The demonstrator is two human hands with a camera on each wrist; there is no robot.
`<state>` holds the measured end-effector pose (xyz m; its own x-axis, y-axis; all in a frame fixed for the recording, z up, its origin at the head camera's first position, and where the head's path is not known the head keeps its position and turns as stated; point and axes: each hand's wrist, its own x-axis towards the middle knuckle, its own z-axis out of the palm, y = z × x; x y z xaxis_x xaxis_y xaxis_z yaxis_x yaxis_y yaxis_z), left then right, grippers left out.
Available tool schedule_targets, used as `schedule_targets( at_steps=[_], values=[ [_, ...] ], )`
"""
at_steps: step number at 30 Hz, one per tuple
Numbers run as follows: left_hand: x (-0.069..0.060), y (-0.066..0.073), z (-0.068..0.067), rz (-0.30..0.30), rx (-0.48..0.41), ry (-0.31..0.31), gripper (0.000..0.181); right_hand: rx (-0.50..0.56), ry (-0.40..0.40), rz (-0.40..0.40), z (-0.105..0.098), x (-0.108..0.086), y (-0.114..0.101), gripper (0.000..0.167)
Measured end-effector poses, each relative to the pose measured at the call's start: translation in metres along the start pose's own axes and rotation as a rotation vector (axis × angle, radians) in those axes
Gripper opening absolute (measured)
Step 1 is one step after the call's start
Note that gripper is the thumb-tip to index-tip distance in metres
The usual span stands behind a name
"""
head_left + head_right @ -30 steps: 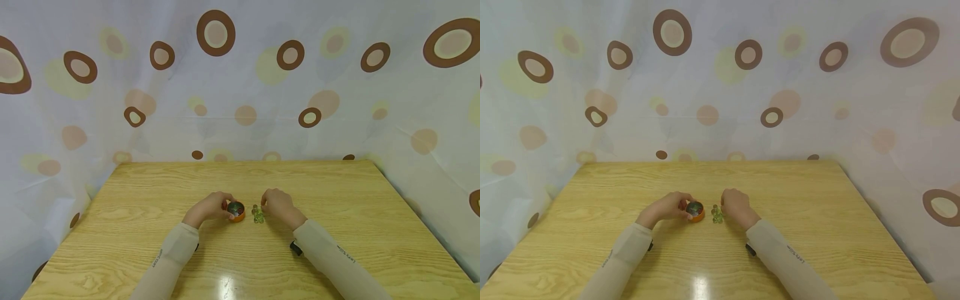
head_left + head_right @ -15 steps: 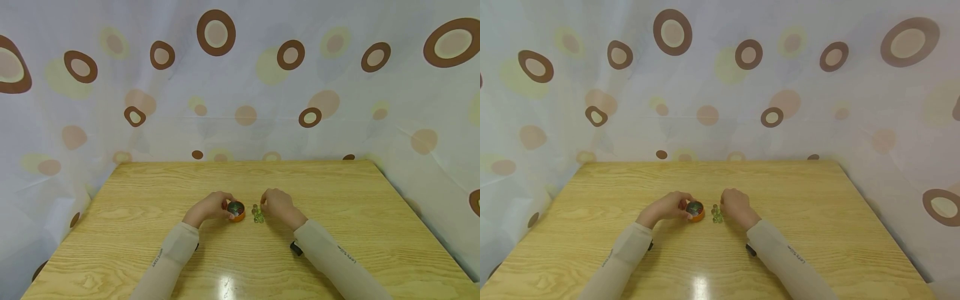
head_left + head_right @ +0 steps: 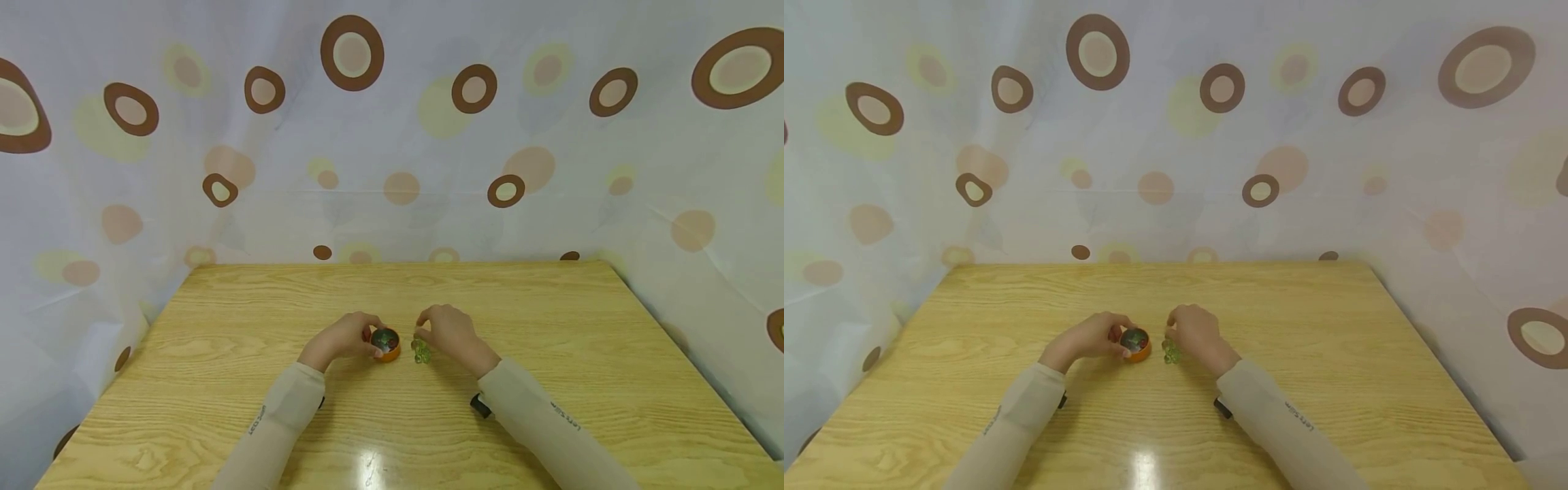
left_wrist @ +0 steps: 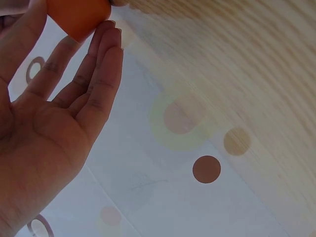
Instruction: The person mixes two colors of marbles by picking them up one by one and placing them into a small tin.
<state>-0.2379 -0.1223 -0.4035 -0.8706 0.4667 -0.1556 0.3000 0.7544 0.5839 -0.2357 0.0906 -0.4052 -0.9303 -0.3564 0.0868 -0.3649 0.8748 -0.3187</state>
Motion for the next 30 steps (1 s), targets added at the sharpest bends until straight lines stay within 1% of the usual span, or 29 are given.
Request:
schedule_targets(
  at_steps=[7,11,17,20,27,30],
  values=[
    [0.001,-0.002,0.000,0.004,-0.004,-0.009,0.043,0.001,0.006,-0.022,0.000,0.000,-0.007,0.020],
    [0.001,-0.003,0.001,0.017,-0.004,-0.013,0.043,0.027,0.009,-0.036,0.001,0.001,-0.011,0.021],
    [0.001,-0.003,0.000,0.005,-0.013,-0.011,0.043,0.045,0.016,-0.078,0.003,0.003,-0.015,0.020],
    [0.000,-0.003,-0.001,0.001,-0.017,-0.010,0.043,0.051,0.006,-0.096,0.004,0.004,-0.018,0.019],
    [0.000,-0.001,-0.003,0.013,-0.009,-0.022,0.041,0.082,-0.024,-0.122,0.004,0.005,-0.027,0.020],
    [0.000,-0.001,-0.003,0.010,-0.013,-0.021,0.041,0.077,-0.028,-0.130,0.005,0.006,-0.029,0.020]
  ],
)
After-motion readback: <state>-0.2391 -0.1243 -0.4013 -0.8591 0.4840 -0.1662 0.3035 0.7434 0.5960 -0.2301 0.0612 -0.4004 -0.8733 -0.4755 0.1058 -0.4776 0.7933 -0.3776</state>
